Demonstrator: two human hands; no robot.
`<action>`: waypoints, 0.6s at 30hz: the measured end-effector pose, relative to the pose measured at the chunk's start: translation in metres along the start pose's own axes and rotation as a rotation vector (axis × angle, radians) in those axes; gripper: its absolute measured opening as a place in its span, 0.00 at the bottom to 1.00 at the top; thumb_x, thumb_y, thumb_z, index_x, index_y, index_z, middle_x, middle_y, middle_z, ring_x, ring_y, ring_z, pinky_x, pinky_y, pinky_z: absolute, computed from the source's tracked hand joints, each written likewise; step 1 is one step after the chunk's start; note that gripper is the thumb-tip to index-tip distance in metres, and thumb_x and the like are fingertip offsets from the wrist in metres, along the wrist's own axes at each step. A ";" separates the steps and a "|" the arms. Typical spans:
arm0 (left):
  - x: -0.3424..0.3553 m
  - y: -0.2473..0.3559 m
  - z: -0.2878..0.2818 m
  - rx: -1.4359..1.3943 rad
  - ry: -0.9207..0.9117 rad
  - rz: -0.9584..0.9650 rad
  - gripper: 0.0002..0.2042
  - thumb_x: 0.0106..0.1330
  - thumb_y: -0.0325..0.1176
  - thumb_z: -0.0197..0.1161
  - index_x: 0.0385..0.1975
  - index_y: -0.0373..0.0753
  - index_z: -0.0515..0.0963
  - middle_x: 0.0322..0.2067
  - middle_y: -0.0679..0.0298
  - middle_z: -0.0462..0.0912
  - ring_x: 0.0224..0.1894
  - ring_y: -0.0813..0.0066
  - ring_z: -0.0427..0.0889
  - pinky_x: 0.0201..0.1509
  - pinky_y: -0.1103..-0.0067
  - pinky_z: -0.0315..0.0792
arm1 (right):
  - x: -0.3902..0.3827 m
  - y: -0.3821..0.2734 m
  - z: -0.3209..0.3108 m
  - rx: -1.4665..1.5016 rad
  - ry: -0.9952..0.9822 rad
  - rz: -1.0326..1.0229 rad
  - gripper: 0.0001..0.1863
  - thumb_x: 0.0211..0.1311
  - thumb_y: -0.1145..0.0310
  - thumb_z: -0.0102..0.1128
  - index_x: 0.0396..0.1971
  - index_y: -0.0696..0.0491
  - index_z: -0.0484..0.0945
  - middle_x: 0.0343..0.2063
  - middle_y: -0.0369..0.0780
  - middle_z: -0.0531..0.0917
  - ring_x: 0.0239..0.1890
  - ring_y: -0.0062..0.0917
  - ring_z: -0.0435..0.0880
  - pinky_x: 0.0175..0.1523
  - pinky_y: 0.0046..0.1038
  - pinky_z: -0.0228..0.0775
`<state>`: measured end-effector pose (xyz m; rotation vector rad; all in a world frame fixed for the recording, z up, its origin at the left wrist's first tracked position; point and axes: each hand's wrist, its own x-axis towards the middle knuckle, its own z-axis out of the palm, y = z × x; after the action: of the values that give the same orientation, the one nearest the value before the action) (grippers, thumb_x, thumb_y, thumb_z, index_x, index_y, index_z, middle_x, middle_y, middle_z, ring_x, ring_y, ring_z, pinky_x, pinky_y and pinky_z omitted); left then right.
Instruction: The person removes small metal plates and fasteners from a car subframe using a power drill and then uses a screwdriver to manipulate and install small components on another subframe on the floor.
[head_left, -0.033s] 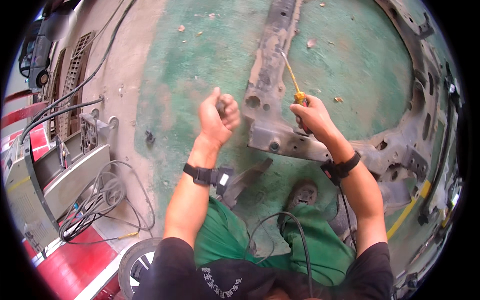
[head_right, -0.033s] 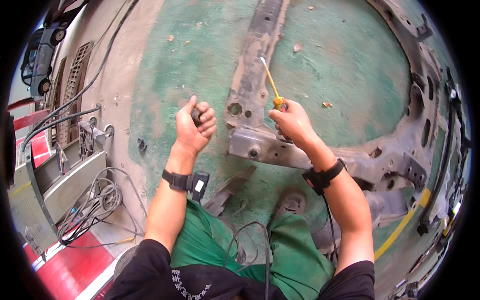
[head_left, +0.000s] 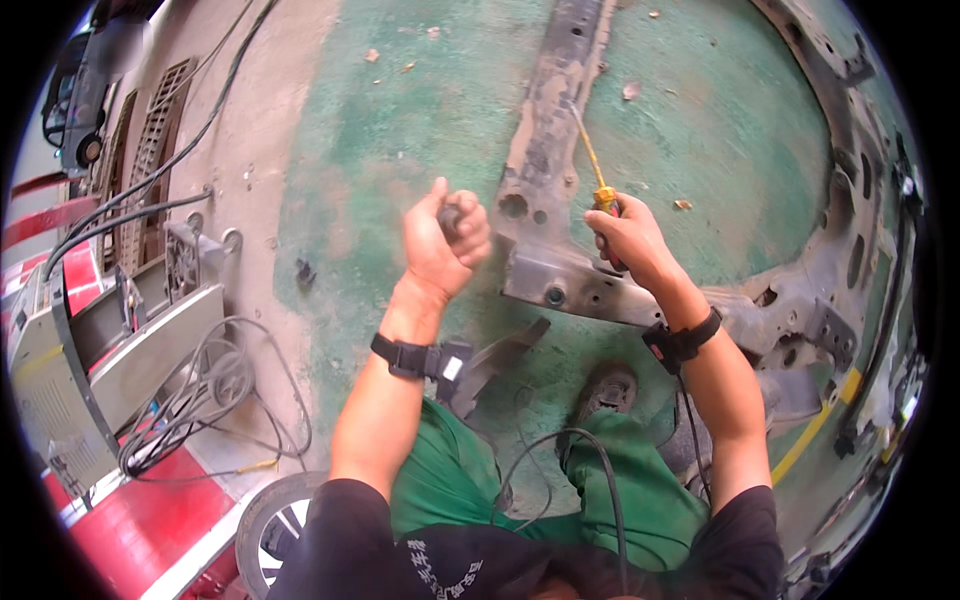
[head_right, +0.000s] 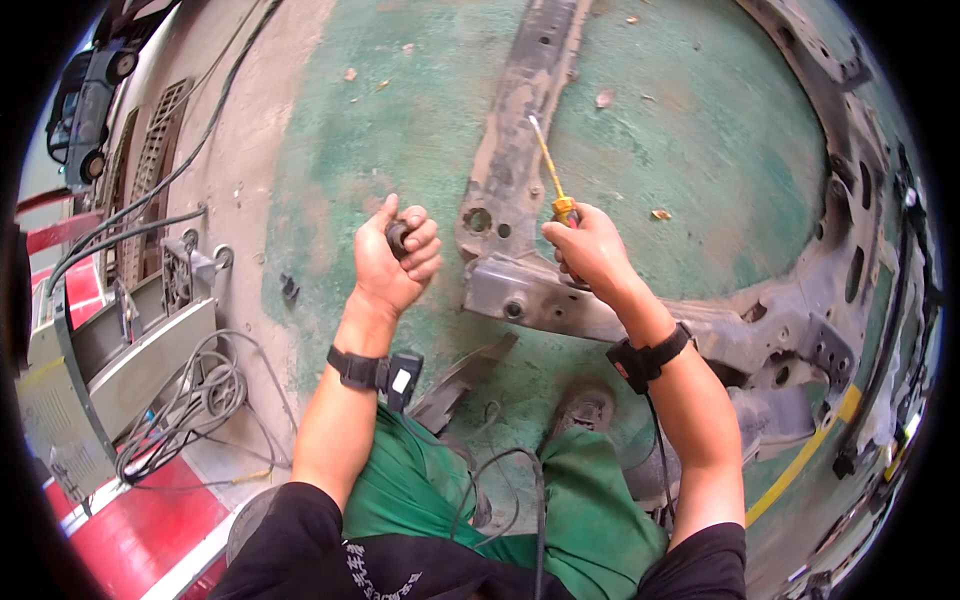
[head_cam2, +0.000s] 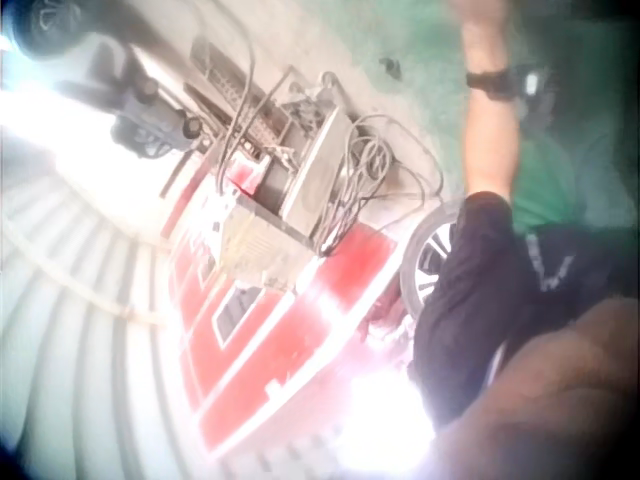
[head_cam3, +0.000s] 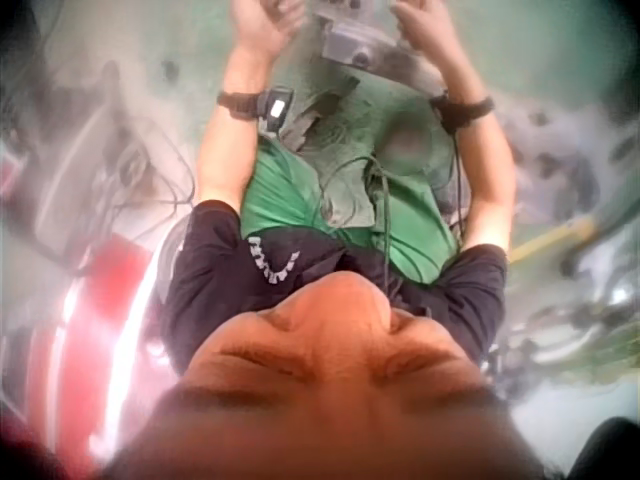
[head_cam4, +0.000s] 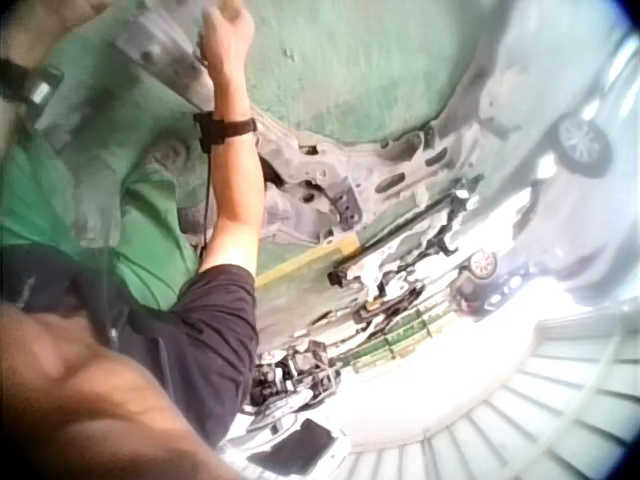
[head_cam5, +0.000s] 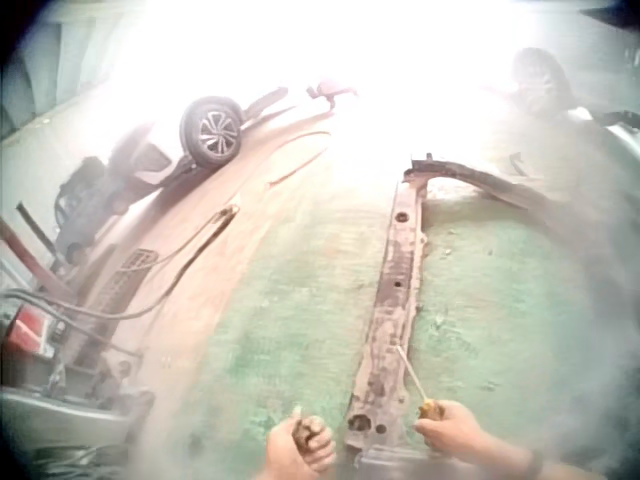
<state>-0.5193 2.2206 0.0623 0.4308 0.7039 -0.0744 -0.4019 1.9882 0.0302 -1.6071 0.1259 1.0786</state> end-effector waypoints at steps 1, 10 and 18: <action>-0.012 -0.002 0.011 -0.065 -0.084 -0.034 0.20 0.74 0.48 0.43 0.25 0.41 0.68 0.17 0.70 0.62 0.14 0.80 0.56 0.16 0.82 0.53 | -0.002 -0.001 0.002 0.030 -0.003 -0.005 0.07 0.59 0.69 0.59 0.33 0.53 0.71 0.17 0.31 0.71 0.14 0.14 0.67 0.17 0.20 0.58; -0.103 -0.082 0.041 -0.118 0.203 -0.013 0.06 0.66 0.34 0.53 0.32 0.38 0.71 0.25 0.64 0.69 0.24 0.75 0.68 0.24 0.80 0.63 | -0.092 -0.076 -0.002 -0.038 0.085 0.042 0.07 0.60 0.67 0.60 0.31 0.53 0.72 0.17 0.31 0.74 0.16 0.12 0.71 0.18 0.18 0.60; -0.284 -0.101 0.158 0.576 0.384 -0.101 0.06 0.64 0.24 0.50 0.38 0.36 0.73 0.22 0.69 0.70 0.23 0.82 0.69 0.25 0.84 0.66 | -0.290 -0.183 -0.033 -0.573 0.339 -0.145 0.14 0.53 0.64 0.63 0.33 0.59 0.75 0.23 0.51 0.78 0.26 0.44 0.79 0.33 0.38 0.70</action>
<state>-0.6612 2.0426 0.3152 0.9780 1.0850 -0.2996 -0.4415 1.8962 0.3601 -2.2720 -0.0849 0.7547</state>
